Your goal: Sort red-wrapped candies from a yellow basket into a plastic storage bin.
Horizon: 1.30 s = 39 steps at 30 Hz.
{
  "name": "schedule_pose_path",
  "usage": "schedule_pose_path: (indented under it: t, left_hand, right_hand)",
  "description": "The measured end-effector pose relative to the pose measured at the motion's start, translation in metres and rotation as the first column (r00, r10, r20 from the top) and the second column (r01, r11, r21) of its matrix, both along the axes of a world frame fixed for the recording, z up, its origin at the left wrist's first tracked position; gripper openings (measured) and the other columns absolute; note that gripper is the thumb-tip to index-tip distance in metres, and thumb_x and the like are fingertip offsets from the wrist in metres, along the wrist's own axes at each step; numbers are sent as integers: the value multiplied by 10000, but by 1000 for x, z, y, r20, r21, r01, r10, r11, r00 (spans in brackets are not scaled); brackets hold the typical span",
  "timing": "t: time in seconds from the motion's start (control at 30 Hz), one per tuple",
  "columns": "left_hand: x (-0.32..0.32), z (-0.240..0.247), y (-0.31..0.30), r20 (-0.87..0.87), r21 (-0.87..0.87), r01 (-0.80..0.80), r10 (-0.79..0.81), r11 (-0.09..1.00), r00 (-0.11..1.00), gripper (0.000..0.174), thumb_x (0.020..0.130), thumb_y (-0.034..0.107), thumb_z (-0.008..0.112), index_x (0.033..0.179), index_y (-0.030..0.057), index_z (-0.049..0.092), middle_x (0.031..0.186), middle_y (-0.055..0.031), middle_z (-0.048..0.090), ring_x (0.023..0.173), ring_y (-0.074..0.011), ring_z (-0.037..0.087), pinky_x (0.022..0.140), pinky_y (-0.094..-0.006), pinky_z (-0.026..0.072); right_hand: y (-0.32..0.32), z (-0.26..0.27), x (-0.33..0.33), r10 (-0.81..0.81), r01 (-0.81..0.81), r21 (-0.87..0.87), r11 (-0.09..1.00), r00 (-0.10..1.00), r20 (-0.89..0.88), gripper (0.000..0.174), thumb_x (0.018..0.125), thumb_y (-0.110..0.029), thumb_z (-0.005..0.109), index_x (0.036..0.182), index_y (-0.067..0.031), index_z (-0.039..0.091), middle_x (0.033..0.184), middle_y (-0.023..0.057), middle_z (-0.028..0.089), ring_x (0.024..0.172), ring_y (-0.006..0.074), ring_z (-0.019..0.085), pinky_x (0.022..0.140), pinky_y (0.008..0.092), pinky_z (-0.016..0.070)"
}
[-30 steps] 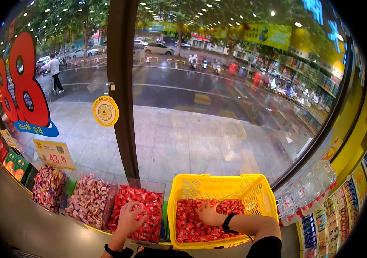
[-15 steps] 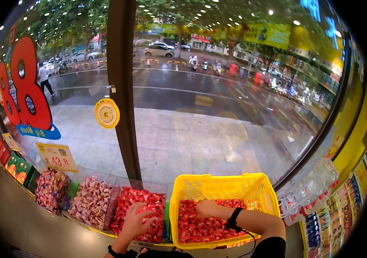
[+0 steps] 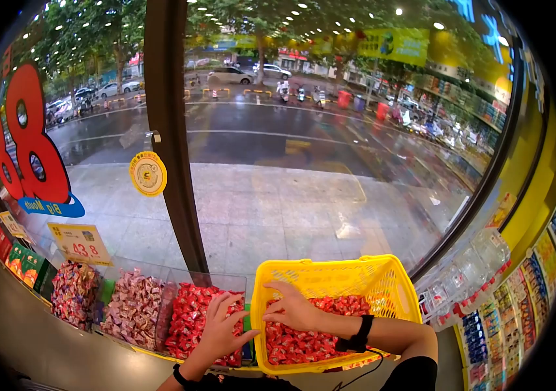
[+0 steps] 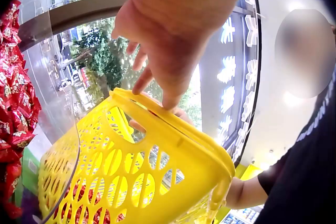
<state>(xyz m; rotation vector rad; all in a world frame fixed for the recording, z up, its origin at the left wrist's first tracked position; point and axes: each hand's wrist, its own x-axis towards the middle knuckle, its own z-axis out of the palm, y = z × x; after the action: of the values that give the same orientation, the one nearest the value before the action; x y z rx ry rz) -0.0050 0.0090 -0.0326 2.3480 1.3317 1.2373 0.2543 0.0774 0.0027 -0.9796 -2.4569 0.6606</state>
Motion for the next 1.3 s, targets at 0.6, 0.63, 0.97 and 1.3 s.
schedule_pose_path:
  t: [0.6, 0.63, 0.97, 1.3]
  left_hand:
    - [4, -6, -7, 138, 105, -61, 46, 993, 989, 247, 775, 201, 910, 971, 98, 801, 1425, -94, 593, 1424, -404, 443, 1183, -600, 367]
    - [0, -6, -8, 131, 118, -78, 63, 990, 989, 259, 763, 205, 916, 965, 96, 796, 1407, -85, 607, 1418, -401, 451, 1182, -603, 367]
    - [-46, -37, 6, 44, 115, -306, 303, 945, 952, 187, 754, 195, 915, 819, 77, 786, 1327, -55, 653, 1387, -377, 487, 1202, -618, 337]
    - [-60, -96, 9, -220, -28, -431, 415, 902, 883, 303, 816, 399, 860, 988, 152, 825, 1379, -108, 619, 1420, -387, 451, 1239, -653, 249]
  right_hand:
    - [-12, 31, -35, 152, -148, 39, 988, 977, -150, 170, 878, -213, 867, 1044, -176, 856, 1547, 90, 545, 1475, 358, 465, 1203, 479, 413]
    - [-11, 32, -34, 160, -152, 63, 986, 978, -131, 168, 878, -203, 865, 1041, -166, 849, 1536, 95, 550, 1467, 363, 473, 1198, 480, 418]
    - [28, 10, 3, 43, -3, -161, 987, 969, 244, 342, 936, -371, 768, 1165, -118, 789, 1419, 177, 603, 1292, 413, 590, 1106, 496, 485]
    - [20, -107, 43, 220, 183, -356, 916, 512, 830, 467, 924, -433, 780, 1275, -127, 745, 1480, 206, 513, 1318, 423, 531, 1032, 579, 522]
